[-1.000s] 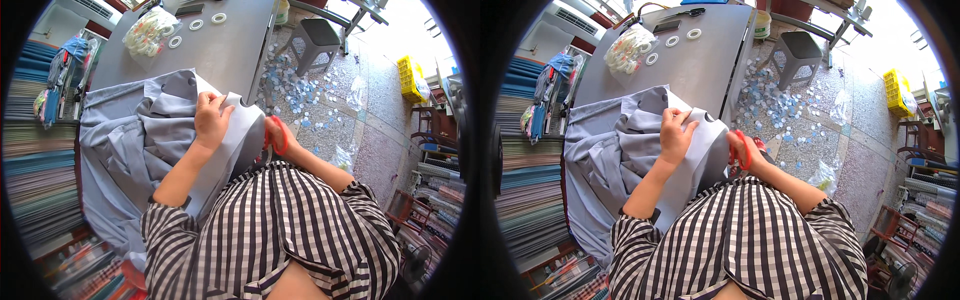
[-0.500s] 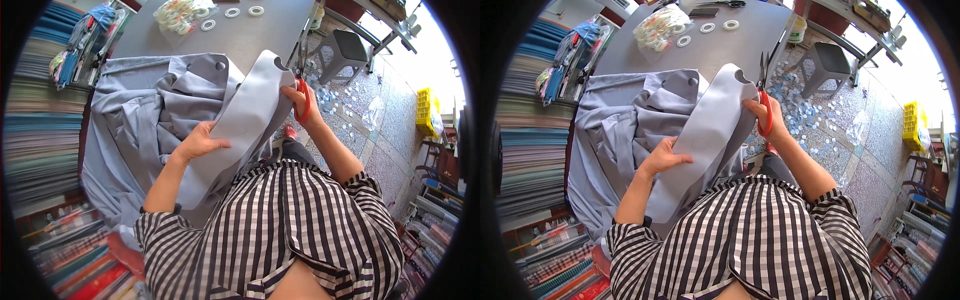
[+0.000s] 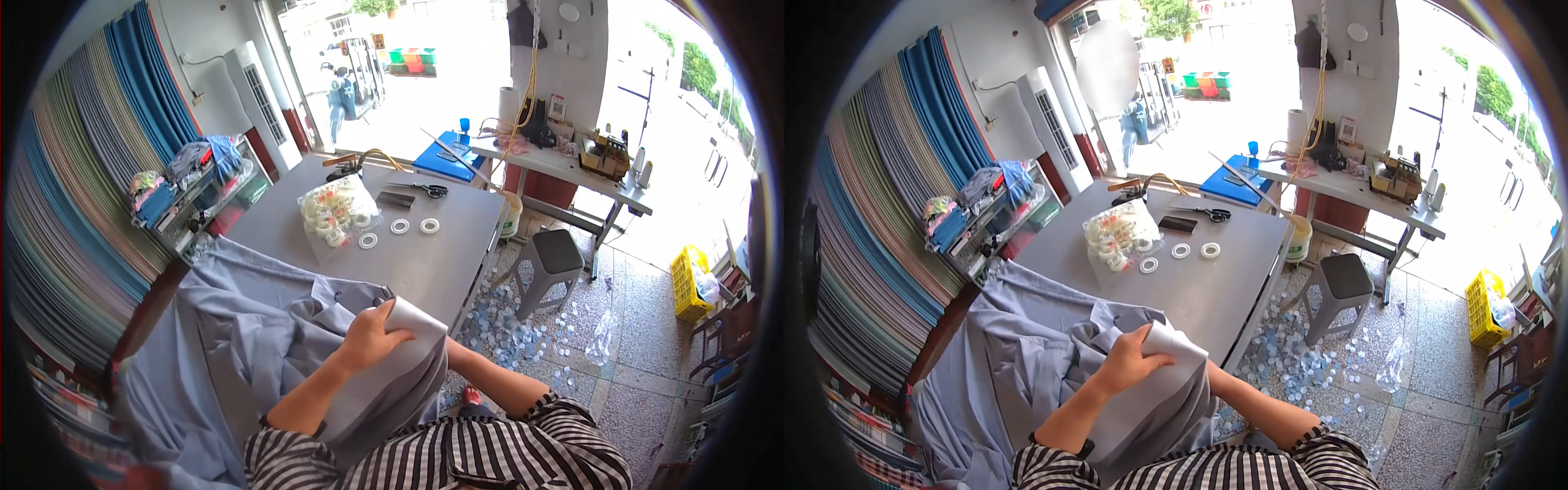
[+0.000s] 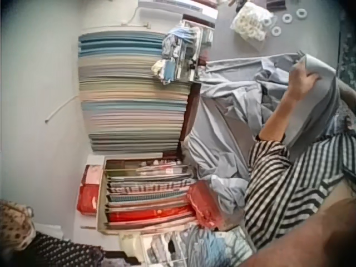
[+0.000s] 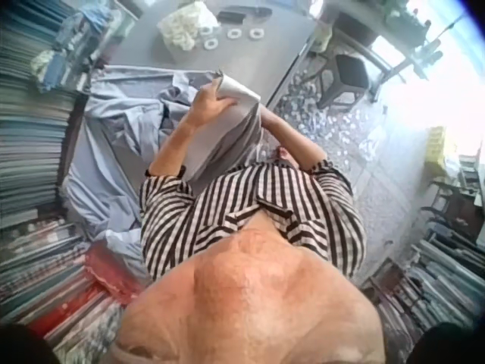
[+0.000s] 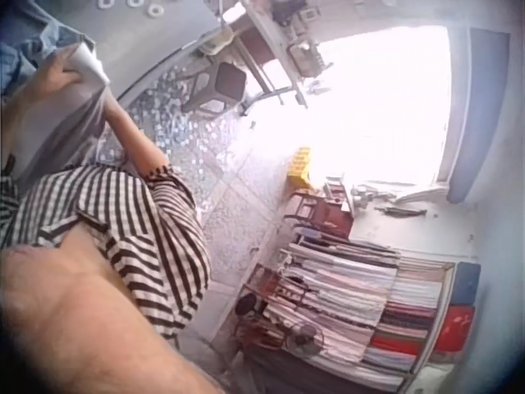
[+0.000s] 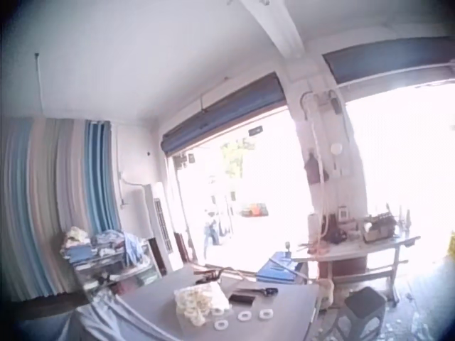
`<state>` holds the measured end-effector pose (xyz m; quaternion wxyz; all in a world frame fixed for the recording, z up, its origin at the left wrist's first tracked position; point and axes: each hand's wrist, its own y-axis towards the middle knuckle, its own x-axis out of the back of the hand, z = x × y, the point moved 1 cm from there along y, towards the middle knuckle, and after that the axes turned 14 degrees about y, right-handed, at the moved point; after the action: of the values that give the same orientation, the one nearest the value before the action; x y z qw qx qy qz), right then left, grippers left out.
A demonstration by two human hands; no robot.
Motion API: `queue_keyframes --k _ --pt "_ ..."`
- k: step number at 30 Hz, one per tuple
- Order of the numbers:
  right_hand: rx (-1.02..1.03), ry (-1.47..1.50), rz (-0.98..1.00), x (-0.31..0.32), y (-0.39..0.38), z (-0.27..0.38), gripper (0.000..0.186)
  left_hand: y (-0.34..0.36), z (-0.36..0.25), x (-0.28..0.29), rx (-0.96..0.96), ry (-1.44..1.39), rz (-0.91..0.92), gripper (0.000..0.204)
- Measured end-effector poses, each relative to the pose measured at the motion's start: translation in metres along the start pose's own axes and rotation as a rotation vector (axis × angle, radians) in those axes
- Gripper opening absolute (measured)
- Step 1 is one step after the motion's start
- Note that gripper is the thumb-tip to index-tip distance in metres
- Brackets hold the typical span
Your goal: Marking circles on a curtain header tape using a template and cutting them out with scissors.
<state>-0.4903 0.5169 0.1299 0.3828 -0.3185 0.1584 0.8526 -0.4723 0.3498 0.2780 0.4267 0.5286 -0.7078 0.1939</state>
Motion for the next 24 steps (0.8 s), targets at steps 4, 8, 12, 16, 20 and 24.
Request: queue_keyframes --k 4,8,12,16,20,24 --pt "-0.07 0.065 -0.039 0.002 0.007 0.002 0.052 -0.007 0.019 -0.009 -0.004 0.127 -0.168 0.045" --pt "-0.014 0.052 -0.051 -0.019 0.005 0.009 0.046 -0.01 0.023 -0.008 -0.175 0.171 -0.339 0.039" --pt "-0.058 0.041 -0.126 0.0 -0.005 -0.001 0.037 -0.024 0.033 -0.011 -0.135 -0.098 -0.128 0.04" --pt "-0.07 -0.259 -0.278 0.009 -0.019 -0.002 0.02 -0.031 0.03 -0.01 0.096 -0.303 0.096 0.043" --pt "0.123 -0.444 -0.608 -0.015 -0.024 0.022 0.024 -0.033 0.06 -0.016 0.162 -0.225 -0.035 0.037" --pt "0.354 -0.432 -0.57 -0.042 -0.04 0.047 0.026 -0.027 0.052 -0.015 0.204 -0.181 -0.015 0.036"
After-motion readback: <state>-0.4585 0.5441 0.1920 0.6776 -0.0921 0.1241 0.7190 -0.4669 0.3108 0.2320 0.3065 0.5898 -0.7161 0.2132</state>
